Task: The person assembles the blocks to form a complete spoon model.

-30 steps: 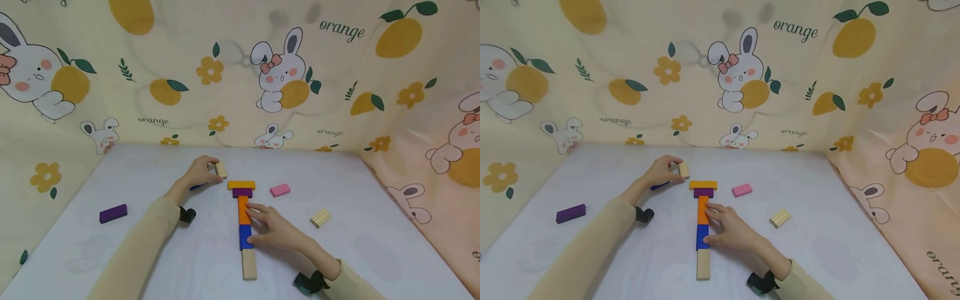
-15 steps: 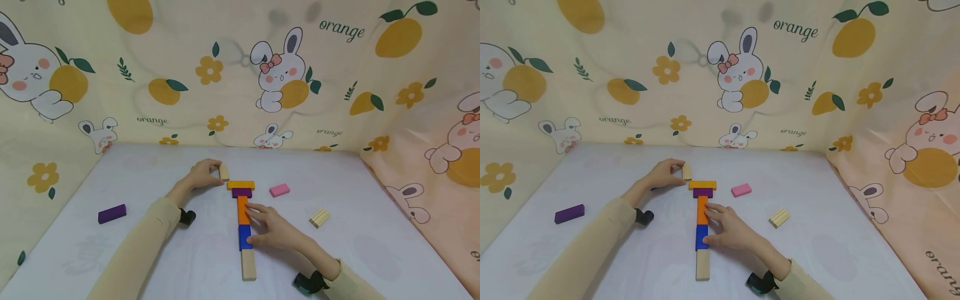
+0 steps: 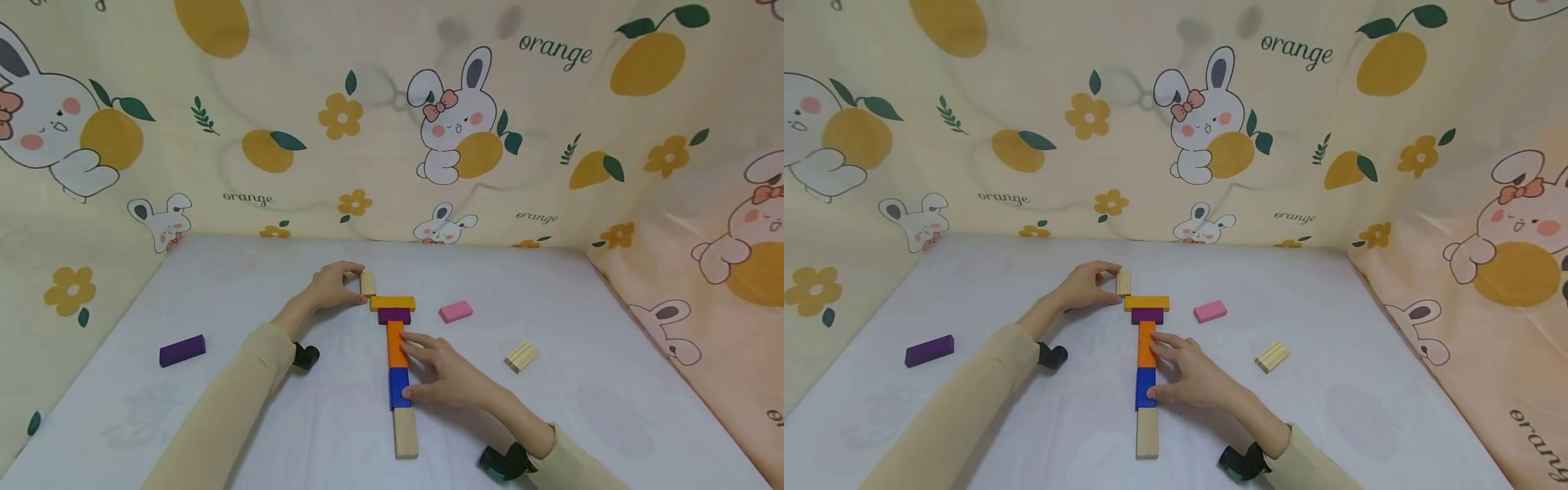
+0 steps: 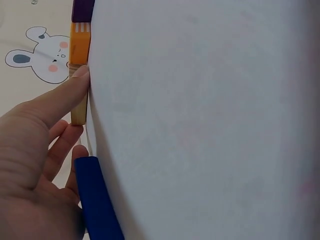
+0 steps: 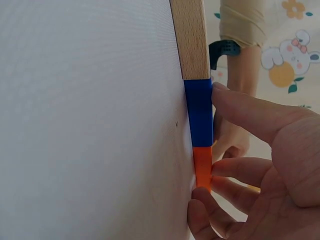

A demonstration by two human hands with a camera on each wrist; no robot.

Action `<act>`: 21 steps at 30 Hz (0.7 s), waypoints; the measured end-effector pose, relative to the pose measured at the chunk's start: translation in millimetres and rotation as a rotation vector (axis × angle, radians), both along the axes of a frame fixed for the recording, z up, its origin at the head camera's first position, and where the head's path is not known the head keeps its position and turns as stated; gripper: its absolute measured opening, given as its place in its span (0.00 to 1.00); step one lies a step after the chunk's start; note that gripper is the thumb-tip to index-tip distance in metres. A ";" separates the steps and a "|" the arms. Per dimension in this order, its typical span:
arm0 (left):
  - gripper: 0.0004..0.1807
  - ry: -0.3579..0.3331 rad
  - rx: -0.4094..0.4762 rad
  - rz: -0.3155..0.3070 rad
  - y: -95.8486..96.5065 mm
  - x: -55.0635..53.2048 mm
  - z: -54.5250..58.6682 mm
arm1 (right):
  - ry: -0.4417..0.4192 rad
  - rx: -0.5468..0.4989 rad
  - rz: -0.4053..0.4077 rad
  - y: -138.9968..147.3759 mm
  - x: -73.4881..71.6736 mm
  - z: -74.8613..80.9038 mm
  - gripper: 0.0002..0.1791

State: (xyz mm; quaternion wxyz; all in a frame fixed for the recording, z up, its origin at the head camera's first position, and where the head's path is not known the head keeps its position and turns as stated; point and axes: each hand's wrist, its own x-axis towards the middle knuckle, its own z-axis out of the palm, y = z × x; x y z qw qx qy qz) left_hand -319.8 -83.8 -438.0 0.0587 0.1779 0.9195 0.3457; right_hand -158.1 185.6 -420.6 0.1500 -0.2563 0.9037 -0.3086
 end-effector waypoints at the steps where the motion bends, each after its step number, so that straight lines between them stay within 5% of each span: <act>1: 0.39 0.000 0.004 -0.001 -0.3 0.1 -0.1 | 0.001 0.002 0.001 -0.2 -0.1 0.1 0.43; 21: 0.39 -0.019 0.007 -0.006 -0.6 0.0 -0.4 | 0.006 -0.002 0.005 0.0 -1.2 -0.7 0.43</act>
